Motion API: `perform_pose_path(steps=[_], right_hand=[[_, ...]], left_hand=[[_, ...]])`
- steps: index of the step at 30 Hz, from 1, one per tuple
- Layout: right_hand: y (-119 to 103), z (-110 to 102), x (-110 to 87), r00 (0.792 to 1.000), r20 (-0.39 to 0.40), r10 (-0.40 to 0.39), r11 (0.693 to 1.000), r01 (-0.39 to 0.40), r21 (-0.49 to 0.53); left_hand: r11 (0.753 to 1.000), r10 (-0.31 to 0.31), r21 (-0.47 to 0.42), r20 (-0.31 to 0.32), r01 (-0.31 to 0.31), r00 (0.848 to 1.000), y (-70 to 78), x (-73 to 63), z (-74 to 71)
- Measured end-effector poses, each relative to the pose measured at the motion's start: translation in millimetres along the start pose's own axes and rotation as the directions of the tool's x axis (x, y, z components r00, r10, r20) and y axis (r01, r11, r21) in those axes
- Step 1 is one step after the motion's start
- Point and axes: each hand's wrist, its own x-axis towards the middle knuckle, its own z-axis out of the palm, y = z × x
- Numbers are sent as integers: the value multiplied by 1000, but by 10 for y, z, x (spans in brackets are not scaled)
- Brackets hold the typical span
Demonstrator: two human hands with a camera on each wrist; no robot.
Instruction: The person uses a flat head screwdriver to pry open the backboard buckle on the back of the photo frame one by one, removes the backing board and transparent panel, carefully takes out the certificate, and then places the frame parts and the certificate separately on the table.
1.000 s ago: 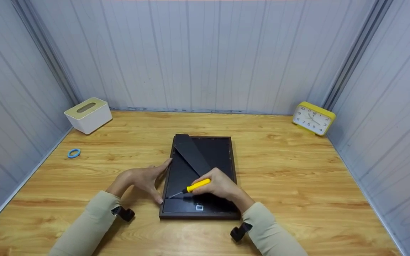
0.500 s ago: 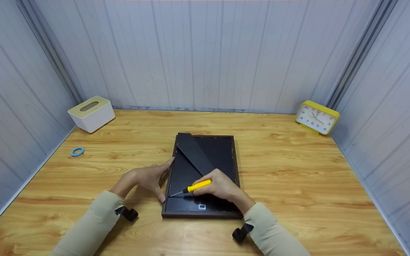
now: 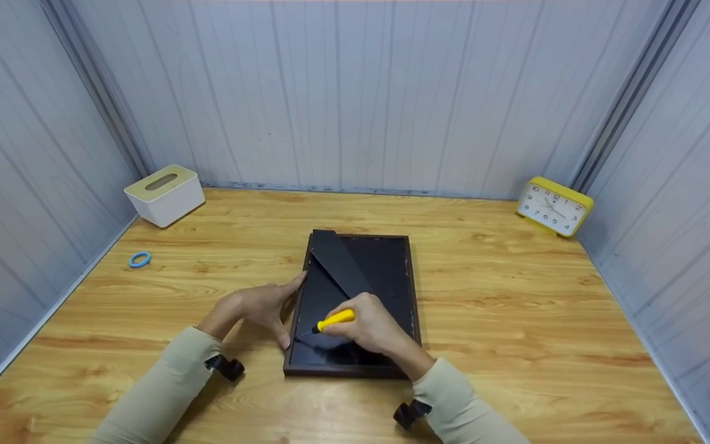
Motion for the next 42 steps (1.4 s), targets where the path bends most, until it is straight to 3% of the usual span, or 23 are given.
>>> perform_pose_path(steps=[4, 10, 20, 24, 29, 34, 36, 38, 42], right_hand=[[-333, 38, 108, 1000, 2, -24, 992, 25, -123], [-674, 69, 316, 996, 77, -48, 965, 66, -255], [-932, 121, 550, 984, 165, -64, 923, 121, -366], [-944, 80, 550, 984, 177, -33, 930, 95, -354], [-849, -161, 516, 980, 187, 62, 964, -11, -265], [-526, -491, 596, 990, 88, 110, 985, -97, -140], [-307, -561, 665, 990, 66, 127, 992, -128, 4], [-65, -572, 731, 989, 66, 136, 973, -145, 181], [331, -495, 797, 984, 64, 165, 863, -175, 475]], left_hand=[[1000, -14, 14, -6, 15, 1000, -15, 9, -54], [1000, -15, 17, -1, 15, 1000, -31, 12, -61], [999, 41, -2, 9, -41, 999, -25, 23, -52], [999, 29, 13, 1, -29, 1000, -28, 18, -63], [1000, 2, 24, 8, -2, 1000, -7, 15, -93], [1000, -1, 3, 29, 1, 1000, -1, 15, -83], [1000, -7, 1, 28, 7, 1000, -1, 6, -73], [1000, -15, 4, 26, 15, 1000, -4, -2, -58], [1000, -15, -1, 30, 15, 999, 3, 0, -22]])
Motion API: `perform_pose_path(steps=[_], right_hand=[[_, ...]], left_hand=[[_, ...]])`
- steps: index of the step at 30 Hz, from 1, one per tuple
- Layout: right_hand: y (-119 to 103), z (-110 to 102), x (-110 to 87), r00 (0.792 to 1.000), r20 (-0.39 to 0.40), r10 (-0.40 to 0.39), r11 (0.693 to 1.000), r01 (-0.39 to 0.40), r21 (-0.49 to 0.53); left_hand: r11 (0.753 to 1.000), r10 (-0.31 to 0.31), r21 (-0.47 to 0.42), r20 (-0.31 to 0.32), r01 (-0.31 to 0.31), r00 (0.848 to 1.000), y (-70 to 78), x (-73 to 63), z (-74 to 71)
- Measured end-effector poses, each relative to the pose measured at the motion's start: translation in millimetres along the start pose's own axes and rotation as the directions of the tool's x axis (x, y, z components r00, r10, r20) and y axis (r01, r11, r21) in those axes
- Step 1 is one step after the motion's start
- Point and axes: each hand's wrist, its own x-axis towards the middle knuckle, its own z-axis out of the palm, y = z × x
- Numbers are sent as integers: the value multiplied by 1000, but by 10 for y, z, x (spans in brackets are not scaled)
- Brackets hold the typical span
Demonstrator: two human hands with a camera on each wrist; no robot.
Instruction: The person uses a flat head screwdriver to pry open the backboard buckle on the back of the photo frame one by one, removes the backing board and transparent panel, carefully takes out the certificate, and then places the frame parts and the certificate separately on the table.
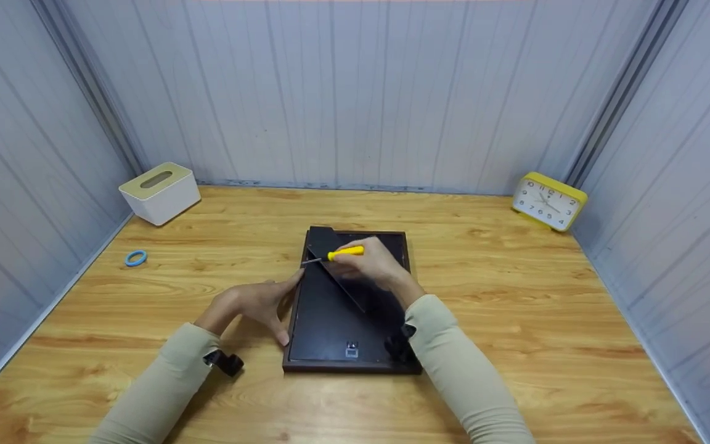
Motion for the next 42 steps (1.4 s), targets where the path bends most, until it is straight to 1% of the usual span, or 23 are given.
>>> perform_pose_path(steps=[2, 5, 8, 11, 14, 18, 21, 25, 29, 35, 38, 42], right_hand=[[105, -24, 33, 1000, -26, 7, 999, -6, 41], [188, -37, 63, 998, -56, 12, 999, -9, 50], [216, -36, 99, 999, -53, 6, 1000, -6, 6], [234, -31, 143, 999, -45, 11, 1000, -11, -19], [244, -54, 174, 998, -48, 27, 1000, -27, -4], [236, -106, 211, 999, -32, 39, 999, -39, 8], [223, -143, 217, 999, -9, 51, 999, -51, -10], [228, -178, 192, 996, 4, 87, 996, -87, -10], [252, -159, 181, 995, 22, 96, 995, -96, 1], [237, -95, 208, 998, 14, 68, 998, -68, -15], [242, -56, 228, 997, 5, 82, 997, -82, -6], [223, 7, 260, 995, 21, 103, 995, -102, -10]], left_hand=[[1000, 7, -3, -1, -7, 1000, 1, 16, 9], [1000, 16, -6, -5, -16, 1000, 0, 33, 15], [1000, 23, -6, -2, -23, 1000, -25, 47, 9], [999, 45, -13, 11, -45, 999, -75, 52, -19], [993, 93, -73, 30, -90, 995, -118, 75, -74], [981, 117, -156, 18, -113, 993, -137, 116, -147], [978, 94, -190, 20, -88, 995, -131, 137, -151], [972, 72, -229, 54, -57, 996, -119, 154, -109], [975, 55, -221, 67, -39, 996, -128, 134, -92], [977, 52, -209, 42, -42, 998, -154, 81, -101], [980, 46, -198, 42, -37, 998, -165, 50, -85], [982, 25, -190, 52, -15, 998, -170, 13, -62]])
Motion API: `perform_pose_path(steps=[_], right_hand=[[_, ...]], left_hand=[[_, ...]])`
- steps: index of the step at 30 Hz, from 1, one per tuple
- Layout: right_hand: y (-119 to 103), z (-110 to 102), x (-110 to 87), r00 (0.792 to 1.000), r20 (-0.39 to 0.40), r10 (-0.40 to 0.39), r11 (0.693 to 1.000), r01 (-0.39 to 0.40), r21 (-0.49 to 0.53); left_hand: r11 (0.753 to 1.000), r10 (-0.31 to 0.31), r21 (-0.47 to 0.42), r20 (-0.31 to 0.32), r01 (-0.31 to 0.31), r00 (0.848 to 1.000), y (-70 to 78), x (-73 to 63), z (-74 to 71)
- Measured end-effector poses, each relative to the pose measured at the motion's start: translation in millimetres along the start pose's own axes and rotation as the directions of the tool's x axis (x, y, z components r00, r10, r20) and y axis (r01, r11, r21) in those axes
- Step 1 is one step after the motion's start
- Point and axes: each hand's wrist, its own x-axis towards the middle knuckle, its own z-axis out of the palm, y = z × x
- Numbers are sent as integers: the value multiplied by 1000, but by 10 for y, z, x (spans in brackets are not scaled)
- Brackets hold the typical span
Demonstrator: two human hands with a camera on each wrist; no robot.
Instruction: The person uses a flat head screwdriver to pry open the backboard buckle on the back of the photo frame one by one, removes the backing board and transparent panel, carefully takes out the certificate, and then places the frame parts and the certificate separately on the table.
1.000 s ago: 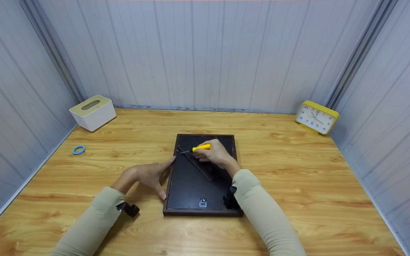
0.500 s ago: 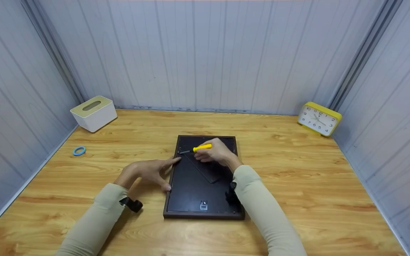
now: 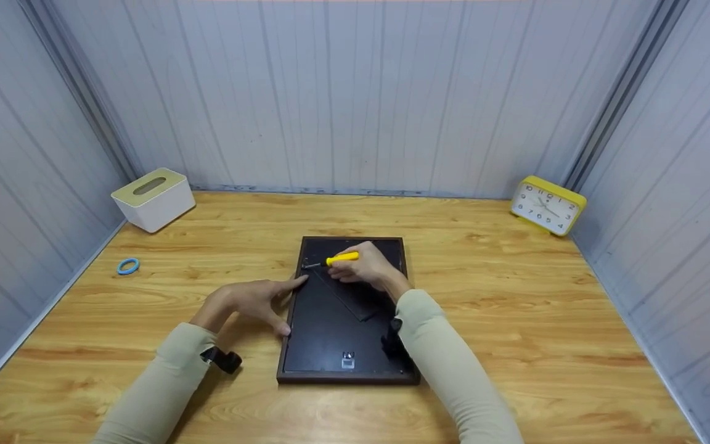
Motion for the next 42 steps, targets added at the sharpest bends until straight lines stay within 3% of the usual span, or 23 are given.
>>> perform_pose_path(steps=[4, 11, 16, 22, 26, 31, 42], right_hand=[[-63, 39, 27, 1000, 22, 2, 1000, -1, -26], [-204, -4, 55, 998, 66, -4, 984, 15, -176], [-331, -15, 105, 996, 91, 1, 964, 23, -266], [-492, 57, 178, 993, 110, -49, 940, 83, -330], [-587, 120, 240, 988, 124, -94, 902, 137, -410], [-723, 228, 293, 991, 79, -107, 851, 133, -508], [-916, 516, 422, 992, 56, -114, 695, 120, -708]], left_hand=[[1000, -11, -1, 1, 11, 1000, 14, -23, 9], [997, -14, -74, 31, 17, 999, 66, -29, -20], [999, -13, -29, 20, 14, 1000, 75, -14, -25], [1000, -4, -13, 20, 4, 1000, 72, 3, -4], [1000, 4, -8, 27, -4, 1000, 71, 13, 9], [1000, 12, 18, 21, -13, 1000, 96, 21, -7], [998, 17, 62, 47, -20, 999, 90, 20, -24]])
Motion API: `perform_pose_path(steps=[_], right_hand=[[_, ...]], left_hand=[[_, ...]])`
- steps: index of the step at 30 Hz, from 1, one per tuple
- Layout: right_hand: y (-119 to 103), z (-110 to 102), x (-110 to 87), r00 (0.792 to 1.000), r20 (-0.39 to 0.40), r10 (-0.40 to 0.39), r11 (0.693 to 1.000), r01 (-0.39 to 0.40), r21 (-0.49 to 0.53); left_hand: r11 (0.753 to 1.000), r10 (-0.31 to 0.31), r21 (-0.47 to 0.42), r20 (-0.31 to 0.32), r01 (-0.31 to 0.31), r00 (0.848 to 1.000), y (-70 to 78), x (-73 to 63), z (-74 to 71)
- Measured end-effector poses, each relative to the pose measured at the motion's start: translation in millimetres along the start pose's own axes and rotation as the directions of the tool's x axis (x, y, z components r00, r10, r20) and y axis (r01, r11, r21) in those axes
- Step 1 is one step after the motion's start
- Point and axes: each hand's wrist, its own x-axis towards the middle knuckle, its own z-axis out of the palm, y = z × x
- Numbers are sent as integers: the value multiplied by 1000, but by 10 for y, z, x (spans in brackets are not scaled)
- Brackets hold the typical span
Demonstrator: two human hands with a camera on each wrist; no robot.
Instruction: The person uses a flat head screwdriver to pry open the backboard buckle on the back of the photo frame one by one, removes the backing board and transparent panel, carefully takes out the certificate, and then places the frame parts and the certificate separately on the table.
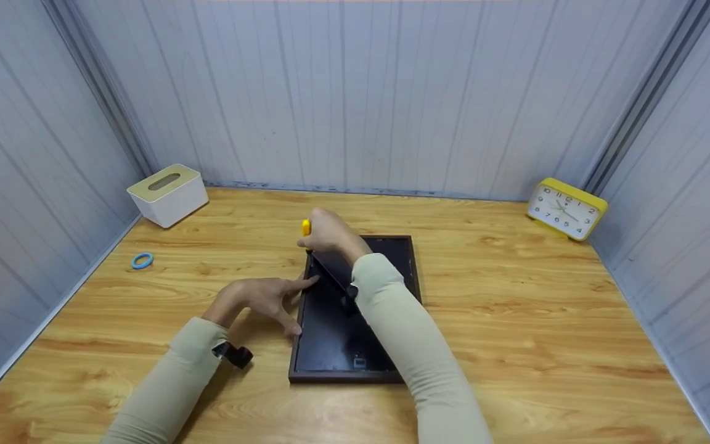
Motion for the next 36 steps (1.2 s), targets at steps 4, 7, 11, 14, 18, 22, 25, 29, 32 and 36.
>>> perform_pose_path(steps=[4, 7, 11, 14, 18, 22, 25, 29, 32, 36], right_hand=[[-74, -3, 36, 1000, -9, 0, 999, 0, -43], [-101, -4, 57, 1000, -15, -21, 998, 20, -62], [-72, -4, 44, 1000, -5, -23, 999, 23, -40], [-2, -17, -4, 1000, 2, -12, 1000, 12, 13], [129, -62, -74, 1000, -1, -14, 997, 14, 71], [252, -100, -121, 999, 6, -37, 993, 36, 109], [312, -111, -130, 999, 22, -50, 991, 47, 129], [307, -122, -103, 996, 52, -79, 992, 73, 105], [243, -135, -66, 993, 73, -92, 994, 88, 61], [139, -137, -22, 996, 80, -50, 999, 49, 8]], left_hand=[[1000, 6, 17, -1, -6, 1000, 0, 16, -25], [1000, 0, 30, -8, 0, 1000, -8, 22, -38], [1000, -26, 6, -11, 26, 1000, -25, 13, -18], [999, -39, -22, -13, 39, 999, -41, -3, 5], [998, -39, -49, -20, 38, 999, -57, -21, 9], [999, -33, -35, -34, 32, 999, -69, -43, -9], [999, -22, -31, -33, 21, 999, -70, -55, -23], [999, -4, -45, -24, 3, 1000, -55, -51, -16], [999, 1, -49, -22, -2, 1000, -36, -33, 1], [999, -2, -54, -19, 1, 1000, -14, -9, 17]])
